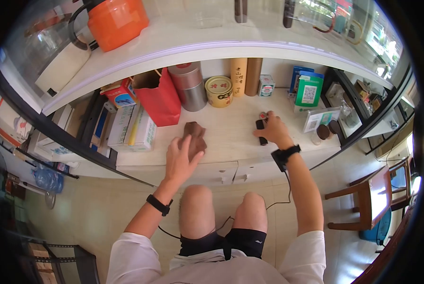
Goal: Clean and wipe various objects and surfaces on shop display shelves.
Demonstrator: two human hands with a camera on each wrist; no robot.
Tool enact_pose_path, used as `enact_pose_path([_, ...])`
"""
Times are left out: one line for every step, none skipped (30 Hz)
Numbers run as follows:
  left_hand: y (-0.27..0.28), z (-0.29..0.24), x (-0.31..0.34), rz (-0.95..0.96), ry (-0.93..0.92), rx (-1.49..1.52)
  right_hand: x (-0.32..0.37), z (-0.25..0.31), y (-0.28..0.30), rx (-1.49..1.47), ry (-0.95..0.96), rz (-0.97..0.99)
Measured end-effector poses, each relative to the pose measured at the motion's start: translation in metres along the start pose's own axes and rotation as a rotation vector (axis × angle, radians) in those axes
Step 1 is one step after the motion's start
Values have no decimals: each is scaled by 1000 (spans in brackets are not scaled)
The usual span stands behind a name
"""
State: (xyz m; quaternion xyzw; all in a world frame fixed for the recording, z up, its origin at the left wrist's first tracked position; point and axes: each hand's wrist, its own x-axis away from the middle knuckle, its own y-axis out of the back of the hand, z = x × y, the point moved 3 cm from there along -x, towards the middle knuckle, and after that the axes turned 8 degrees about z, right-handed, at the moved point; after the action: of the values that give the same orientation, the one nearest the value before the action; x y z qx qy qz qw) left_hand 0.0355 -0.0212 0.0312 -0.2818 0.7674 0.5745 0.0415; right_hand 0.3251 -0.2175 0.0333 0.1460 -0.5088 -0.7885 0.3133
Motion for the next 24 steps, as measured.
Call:
enact_pose_path([1,1,4,83,5,-30,10,-5,3,-56,18,-18])
enact_pose_path([5,3,9,130,83,-47,25,-12,2,-97,48,-107])
enact_pose_path([13,8,10,170,158,-71,39,-17,-2,-143,83,-202])
enact_pose_path([18,14,9,205,231,-93,51,-19,-2,-188,118,-301])
enact_pose_path([20,29,12,145,243,-156,64,-17,-3,-223,156,-352])
enact_pose_path([21,37,12,146,270,-178,78,-15,-2,-260,189,-402])
enact_pose_path([21,41,11,148,298,-195,87,-15,-1,-292,219,-451])
enact_pose_path([20,44,10,153,325,-212,92,-15,-2,-300,212,-467])
enact_pose_path([12,36,3,131,295,-232,95,-12,-3,-308,207,-487])
enact_pose_path([6,17,-5,159,293,-244,96,-12,-4,-313,205,-510])
enact_pose_path([-5,-4,-13,219,275,-169,95,-21,-9,-524,227,-558])
enact_pose_path([-19,-29,-22,204,204,-165,91,-36,-20,-733,249,-604])
enact_pose_path([-36,-53,-31,205,129,-132,92,-48,-26,-938,264,-645])
enact_pose_path([-47,-79,-42,199,74,-64,96,-55,-26,-1066,283,-694])
enact_pose_path([-63,-101,-56,220,40,-16,97,-60,-25,-1193,308,-745])
enact_pose_path([-78,-123,-68,243,10,23,99,-63,-23,-1321,333,-796])
enact_pose_path([-93,-145,-78,249,-39,40,102,-61,-17,-1408,335,-813])
enact_pose_path([-112,-168,-87,267,-53,85,103,-67,-17,-1439,337,-831])
enact_pose_path([-136,-193,-93,291,-58,77,102,-77,-17,-1475,342,-848])
enact_pose_path([-158,-214,-98,313,-59,67,100,-85,-16,-1514,350,-860])
enact_pose_path([-158,-237,-98,301,-140,81,101,-91,-11,-1495,369,-859])
enact_pose_path([-154,-252,-95,273,-216,130,100,-93,-8,-1579,377,-869])
enact_pose_path([-149,-251,-91,223,-256,145,102,-95,-6,-1598,371,-851])
enact_pose_path([-145,-247,-87,177,-294,162,104,-95,-2,-1615,360,-831])
